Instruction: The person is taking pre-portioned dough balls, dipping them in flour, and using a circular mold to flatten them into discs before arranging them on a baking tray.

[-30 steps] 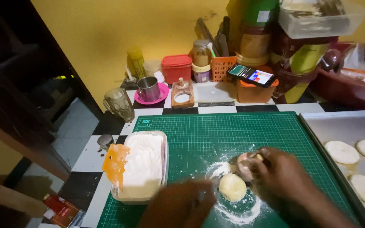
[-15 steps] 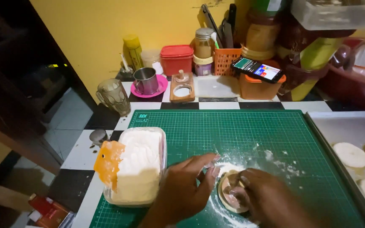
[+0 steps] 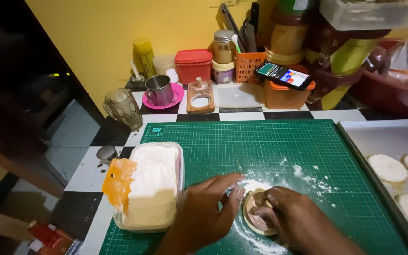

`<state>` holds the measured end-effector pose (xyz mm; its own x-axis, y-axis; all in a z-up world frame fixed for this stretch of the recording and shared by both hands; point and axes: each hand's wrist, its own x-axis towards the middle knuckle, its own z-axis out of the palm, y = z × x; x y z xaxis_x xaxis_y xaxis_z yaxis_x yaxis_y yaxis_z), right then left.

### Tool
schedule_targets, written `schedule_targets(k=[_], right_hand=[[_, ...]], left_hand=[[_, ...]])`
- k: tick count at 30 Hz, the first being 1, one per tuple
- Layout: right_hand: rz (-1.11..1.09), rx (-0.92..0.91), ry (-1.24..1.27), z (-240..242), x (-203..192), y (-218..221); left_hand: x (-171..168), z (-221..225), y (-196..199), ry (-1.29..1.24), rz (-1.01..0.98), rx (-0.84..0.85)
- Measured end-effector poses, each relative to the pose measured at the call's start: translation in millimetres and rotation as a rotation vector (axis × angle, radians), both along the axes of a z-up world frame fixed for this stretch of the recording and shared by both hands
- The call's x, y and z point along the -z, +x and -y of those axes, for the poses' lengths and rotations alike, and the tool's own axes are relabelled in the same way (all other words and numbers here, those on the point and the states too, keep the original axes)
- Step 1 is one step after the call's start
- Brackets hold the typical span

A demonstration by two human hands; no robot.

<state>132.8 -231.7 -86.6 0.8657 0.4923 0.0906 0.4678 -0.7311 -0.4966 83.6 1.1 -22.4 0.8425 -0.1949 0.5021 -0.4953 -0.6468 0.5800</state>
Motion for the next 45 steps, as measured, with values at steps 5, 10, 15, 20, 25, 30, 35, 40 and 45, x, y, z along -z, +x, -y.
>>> schedule_targets(k=[5,10,15,20,25,30,35,40,45], right_hand=[[-0.079,0.094,-0.034,0.1,-10.9,-6.0],[0.161,-0.092,0.111,4.2,4.3,-3.0],[0.087,-0.097,0.093,4.5,1.5,-2.3],[0.107,-0.089,0.016,5.9,9.4,-0.8],[0.074,-0.099,0.050,5.3,4.9,-1.3],[0.083,-0.082,-0.007,5.0,4.2,-1.3],[-0.440,0.441,0.115,-10.5,-83.5,-25.9],[-0.180,0.042,0.042,15.7,-37.5,1.4],[-0.146,-0.004,0.002,16.0,-24.5,7.5]], left_hand=[[5.7,3.0,0.9,0.044,-0.002,0.004],[6.8,3.4,-2.2,0.027,0.094,0.012],[4.7,3.6,-1.5,0.045,0.090,0.025],[5.7,5.2,-5.1,0.051,0.128,0.028],[5.7,6.5,-5.7,0.040,0.172,0.038],[10.8,6.8,-5.2,0.018,0.204,0.040],[8.6,4.0,-0.9,0.066,0.110,0.068],[7.0,3.0,1.0,0.085,0.087,0.041],[10.5,5.1,1.1,0.087,0.055,0.016]])
